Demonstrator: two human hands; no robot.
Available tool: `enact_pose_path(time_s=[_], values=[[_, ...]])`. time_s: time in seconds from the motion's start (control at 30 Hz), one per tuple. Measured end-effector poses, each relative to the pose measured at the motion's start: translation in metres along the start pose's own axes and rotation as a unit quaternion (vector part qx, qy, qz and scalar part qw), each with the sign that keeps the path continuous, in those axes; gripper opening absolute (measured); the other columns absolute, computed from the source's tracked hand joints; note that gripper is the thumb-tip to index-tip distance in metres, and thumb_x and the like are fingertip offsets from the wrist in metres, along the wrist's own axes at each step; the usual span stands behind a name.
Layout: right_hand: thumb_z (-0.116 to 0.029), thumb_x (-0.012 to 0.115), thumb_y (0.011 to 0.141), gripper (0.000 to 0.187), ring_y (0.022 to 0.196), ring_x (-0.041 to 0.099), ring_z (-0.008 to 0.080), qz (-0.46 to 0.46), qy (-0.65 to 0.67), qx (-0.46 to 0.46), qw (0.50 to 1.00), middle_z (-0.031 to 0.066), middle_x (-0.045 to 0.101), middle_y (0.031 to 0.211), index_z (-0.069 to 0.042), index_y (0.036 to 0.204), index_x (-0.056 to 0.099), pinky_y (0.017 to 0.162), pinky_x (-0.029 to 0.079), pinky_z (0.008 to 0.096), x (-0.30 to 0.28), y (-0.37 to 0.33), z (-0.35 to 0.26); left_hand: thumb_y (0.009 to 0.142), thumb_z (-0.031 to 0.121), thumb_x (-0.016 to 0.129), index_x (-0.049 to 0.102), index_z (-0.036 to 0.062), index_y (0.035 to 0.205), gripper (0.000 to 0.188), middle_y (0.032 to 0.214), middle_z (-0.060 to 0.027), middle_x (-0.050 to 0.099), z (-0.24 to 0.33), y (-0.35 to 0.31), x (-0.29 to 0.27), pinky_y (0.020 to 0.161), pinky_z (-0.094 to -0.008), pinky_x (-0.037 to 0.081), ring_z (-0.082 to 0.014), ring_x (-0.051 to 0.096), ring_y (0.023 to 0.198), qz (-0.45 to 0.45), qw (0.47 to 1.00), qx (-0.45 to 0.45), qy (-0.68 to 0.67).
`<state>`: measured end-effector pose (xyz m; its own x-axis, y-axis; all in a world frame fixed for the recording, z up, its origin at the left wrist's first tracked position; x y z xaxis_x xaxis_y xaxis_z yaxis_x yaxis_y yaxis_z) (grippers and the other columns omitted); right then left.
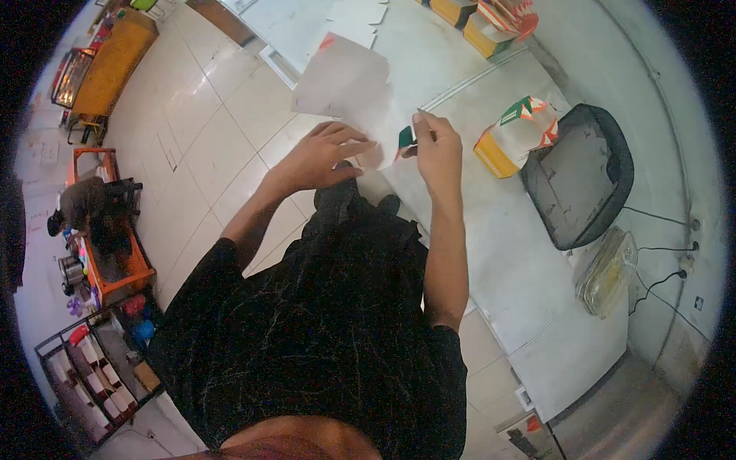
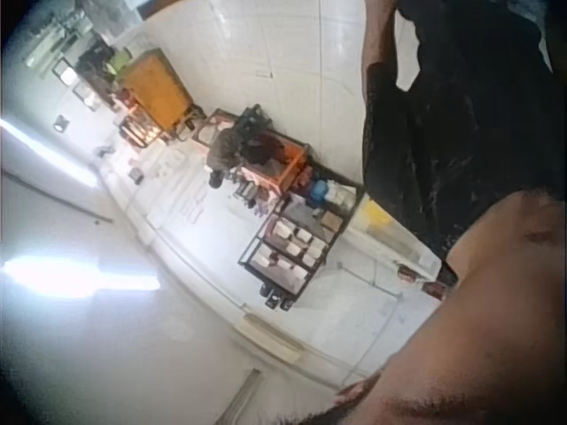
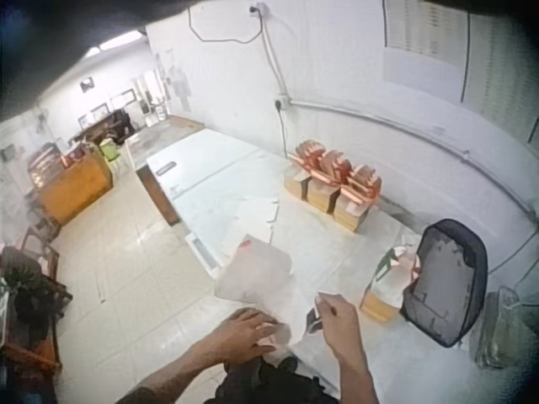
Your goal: The person assembles small, colorful paper boxes from flat sheets on a white countertop. They fold the sheets along pre-scored lines, tuck flaps into slots, and stack the finished boxes. The process is repeated for multiple boxes of different colors.
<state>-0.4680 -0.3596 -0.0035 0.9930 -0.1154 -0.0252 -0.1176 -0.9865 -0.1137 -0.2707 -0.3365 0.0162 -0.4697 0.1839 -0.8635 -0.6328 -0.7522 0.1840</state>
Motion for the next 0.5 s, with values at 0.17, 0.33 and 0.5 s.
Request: enact_pose_path(time_s=[0.17,0.33,0.5], values=[[-0.008,0.063,0.092,0.024,0.073,0.067,0.0181,0.029,0.038,-0.042,0.998,0.0136,0.064,0.094,0.008,0.110,0.065,0.061,0.060,0.0294,0.024,-0.009,0.015,0.088,0.020,0.070,0.068,0.0045,0.111,0.027,0.112,-0.0133,0.062,-0.013,0.011,0.036,0.081,-0.0362,0.052,-0.0255,0.061,0.100,0.129,0.937,-0.185,-0.265],[-0.007,0.063,0.092,0.018,0.078,0.068,0.0166,0.012,0.030,0.018,0.999,0.0119,0.067,0.083,0.010,0.096,0.065,0.069,0.056,0.0270,0.022,-0.012,0.018,0.089,0.011,0.067,0.073,0.0046,0.104,0.017,0.093,-0.0115,0.066,-0.028,0.001,0.060,0.066,-0.0303,0.050,-0.0173,0.062,0.081,0.258,0.815,-0.284,-0.434],[-0.008,0.063,0.092,0.017,0.080,0.068,0.0159,-0.026,0.078,0.024,0.996,0.0125,0.068,0.091,0.009,0.092,0.065,0.074,0.057,0.0261,0.023,-0.014,0.024,0.088,0.010,0.069,0.072,0.0011,0.103,0.018,0.089,-0.0084,0.068,-0.023,0.001,0.051,0.067,-0.0264,0.049,-0.0127,0.062,0.080,0.293,0.857,-0.262,-0.333]])
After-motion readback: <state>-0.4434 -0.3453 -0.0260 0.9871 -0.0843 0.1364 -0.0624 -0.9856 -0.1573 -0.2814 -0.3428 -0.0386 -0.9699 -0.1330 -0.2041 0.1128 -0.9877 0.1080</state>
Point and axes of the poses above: each hand's wrist, its own y-axis towards the middle knuckle, its own x-axis out of the palm, z = x × y, the point moved 5 cm from there along y, towards the middle knuckle
